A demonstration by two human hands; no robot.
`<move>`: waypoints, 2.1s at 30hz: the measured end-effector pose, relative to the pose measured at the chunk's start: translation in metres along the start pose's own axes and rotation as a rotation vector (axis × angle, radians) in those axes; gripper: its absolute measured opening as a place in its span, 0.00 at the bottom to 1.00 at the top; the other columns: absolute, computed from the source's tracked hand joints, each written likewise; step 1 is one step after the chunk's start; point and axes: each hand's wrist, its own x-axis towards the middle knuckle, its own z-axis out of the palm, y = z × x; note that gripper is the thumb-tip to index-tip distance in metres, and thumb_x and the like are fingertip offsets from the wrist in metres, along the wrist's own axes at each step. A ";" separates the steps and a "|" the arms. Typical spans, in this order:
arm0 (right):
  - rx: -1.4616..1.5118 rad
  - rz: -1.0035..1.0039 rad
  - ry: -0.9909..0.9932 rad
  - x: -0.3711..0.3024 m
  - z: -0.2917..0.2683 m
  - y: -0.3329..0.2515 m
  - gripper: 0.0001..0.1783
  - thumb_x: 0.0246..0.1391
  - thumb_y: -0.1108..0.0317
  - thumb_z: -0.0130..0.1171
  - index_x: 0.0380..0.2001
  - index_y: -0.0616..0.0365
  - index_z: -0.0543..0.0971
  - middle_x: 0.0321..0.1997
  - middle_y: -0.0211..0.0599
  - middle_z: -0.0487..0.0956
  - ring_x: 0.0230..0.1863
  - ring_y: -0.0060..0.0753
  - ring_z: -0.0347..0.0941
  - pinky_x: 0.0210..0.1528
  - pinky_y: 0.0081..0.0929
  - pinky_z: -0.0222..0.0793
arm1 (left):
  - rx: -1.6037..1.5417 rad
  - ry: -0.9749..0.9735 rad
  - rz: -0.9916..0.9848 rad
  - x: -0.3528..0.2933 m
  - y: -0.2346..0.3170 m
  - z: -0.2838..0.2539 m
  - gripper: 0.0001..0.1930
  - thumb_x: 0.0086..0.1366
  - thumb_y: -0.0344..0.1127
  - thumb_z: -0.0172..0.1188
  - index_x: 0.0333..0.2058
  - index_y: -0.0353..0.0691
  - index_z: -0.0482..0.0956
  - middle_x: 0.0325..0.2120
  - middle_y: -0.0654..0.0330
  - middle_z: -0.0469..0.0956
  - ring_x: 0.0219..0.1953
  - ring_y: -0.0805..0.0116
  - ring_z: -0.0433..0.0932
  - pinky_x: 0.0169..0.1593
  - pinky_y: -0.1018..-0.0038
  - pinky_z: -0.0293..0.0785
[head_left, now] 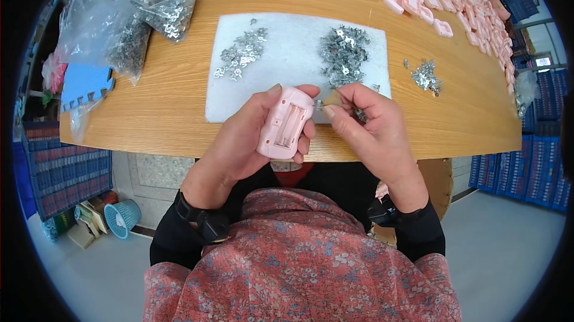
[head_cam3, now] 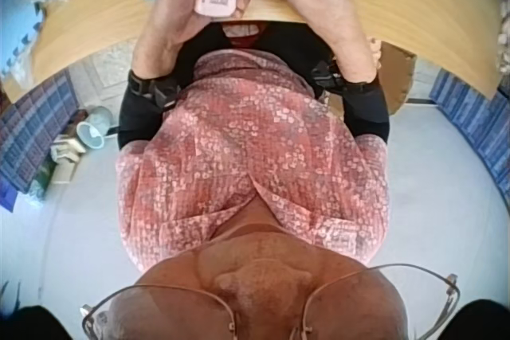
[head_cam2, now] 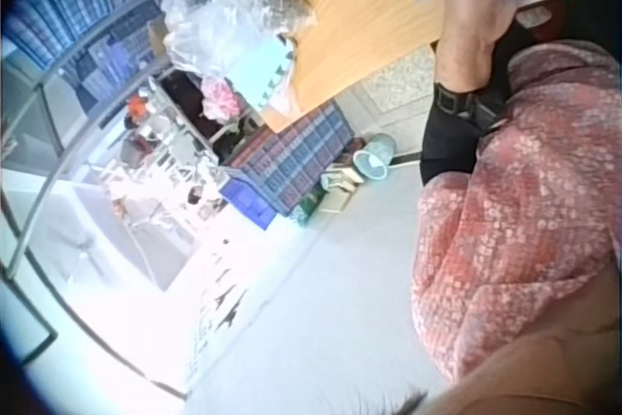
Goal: The person assembles small pink plastic components by inserting metal pins into slots using a small tool. They pick up a pink plastic piece, use a tool to insert a metal pin from a pile on a white mat, and then place the assembled unit onto a growing pile of finished parts on the table.
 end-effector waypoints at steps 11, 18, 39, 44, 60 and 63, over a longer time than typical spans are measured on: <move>-0.360 0.004 0.124 -0.007 -0.025 0.017 0.07 0.53 0.71 0.63 0.33 0.62 0.79 0.27 0.43 0.78 0.26 0.38 0.75 0.30 0.29 0.71 | 0.004 0.083 0.076 -0.002 0.003 -0.002 0.31 0.76 0.53 0.30 0.62 0.34 0.64 0.33 0.53 0.79 0.30 0.64 0.80 0.33 0.68 0.79; -0.751 -0.074 0.185 -0.012 -0.034 0.041 0.08 0.51 0.70 0.64 0.35 0.57 0.79 0.30 0.41 0.79 0.31 0.45 0.79 0.32 0.35 0.74 | 0.024 0.111 0.098 0.001 0.001 -0.003 0.31 0.76 0.53 0.29 0.62 0.34 0.65 0.33 0.52 0.79 0.30 0.65 0.79 0.33 0.69 0.79; -0.350 -0.280 0.200 0.006 -0.004 0.023 0.09 0.47 0.76 0.67 0.32 0.62 0.77 0.27 0.38 0.74 0.23 0.34 0.73 0.25 0.25 0.70 | 0.042 0.154 0.036 -0.003 0.009 0.007 0.24 0.71 0.40 0.49 0.62 0.36 0.64 0.35 0.54 0.79 0.33 0.66 0.80 0.36 0.69 0.79; -0.382 -0.494 0.136 0.006 -0.003 0.019 0.10 0.46 0.77 0.67 0.31 0.62 0.77 0.27 0.37 0.74 0.23 0.33 0.72 0.25 0.25 0.69 | 0.082 0.117 0.016 0.005 0.009 0.019 0.27 0.65 0.29 0.59 0.62 0.37 0.65 0.35 0.58 0.77 0.34 0.69 0.80 0.37 0.70 0.79; 0.244 0.119 -0.055 0.000 -0.001 0.023 0.04 0.55 0.74 0.62 0.31 0.62 0.77 0.26 0.18 0.69 0.28 0.11 0.58 0.31 0.15 0.60 | 0.385 0.158 0.200 0.007 0.000 0.021 0.26 0.64 0.27 0.58 0.61 0.38 0.66 0.37 0.63 0.74 0.33 0.71 0.78 0.39 0.71 0.80; 0.249 0.083 -0.016 0.001 0.001 0.025 0.03 0.55 0.74 0.62 0.31 0.61 0.77 0.26 0.18 0.69 0.27 0.10 0.59 0.30 0.15 0.60 | 0.204 0.132 0.127 0.006 -0.002 0.020 0.23 0.71 0.40 0.51 0.61 0.37 0.66 0.34 0.59 0.77 0.32 0.67 0.80 0.38 0.66 0.82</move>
